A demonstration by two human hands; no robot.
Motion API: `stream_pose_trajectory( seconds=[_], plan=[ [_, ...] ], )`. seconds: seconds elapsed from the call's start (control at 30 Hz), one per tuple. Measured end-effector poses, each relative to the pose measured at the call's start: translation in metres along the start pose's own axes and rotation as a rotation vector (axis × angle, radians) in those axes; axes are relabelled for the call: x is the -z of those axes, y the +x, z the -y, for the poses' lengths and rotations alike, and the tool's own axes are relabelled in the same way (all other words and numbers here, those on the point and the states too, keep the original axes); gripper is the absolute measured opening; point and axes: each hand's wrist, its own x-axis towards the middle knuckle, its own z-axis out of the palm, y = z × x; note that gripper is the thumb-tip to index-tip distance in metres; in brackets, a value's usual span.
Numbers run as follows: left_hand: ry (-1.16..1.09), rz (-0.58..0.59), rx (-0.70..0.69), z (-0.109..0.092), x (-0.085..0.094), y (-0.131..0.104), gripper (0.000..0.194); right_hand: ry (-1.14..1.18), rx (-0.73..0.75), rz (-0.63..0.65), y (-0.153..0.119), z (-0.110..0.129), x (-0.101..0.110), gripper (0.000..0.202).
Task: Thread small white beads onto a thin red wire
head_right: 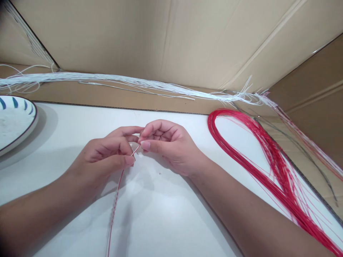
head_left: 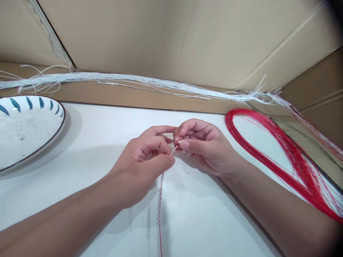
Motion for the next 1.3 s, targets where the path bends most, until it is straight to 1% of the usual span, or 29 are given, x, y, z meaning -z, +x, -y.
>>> stream_pose_trajectory(
  seconds=[0.27,0.43,0.73,0.87,1.03,1.17,1.3],
  plan=[
    [-0.004,-0.001,-0.024,0.0,-0.001,0.002,0.024,-0.015,0.002,0.001,0.0,0.0,-0.001,0.017],
    [0.001,0.001,0.012,0.0,0.0,0.001,0.023,-0.001,0.003,0.0,0.0,0.0,0.0,0.017],
    [0.024,-0.012,0.01,-0.001,0.0,0.001,0.021,-0.03,0.005,-0.013,0.0,0.0,0.0,0.018],
    [0.039,-0.007,0.038,-0.005,-0.001,0.002,0.022,-0.037,0.004,-0.015,0.0,0.0,0.001,0.017],
    [0.078,-0.011,0.05,-0.008,-0.001,0.002,0.023,-0.03,0.019,0.016,0.0,-0.001,0.003,0.017],
    [0.143,-0.014,0.05,-0.007,-0.001,-0.001,0.022,-0.082,0.003,0.031,0.0,-0.001,0.007,0.016],
    [0.254,-0.044,-0.027,-0.003,-0.003,-0.005,0.021,-0.185,-0.007,0.058,-0.001,0.002,0.013,0.014]
  ],
)
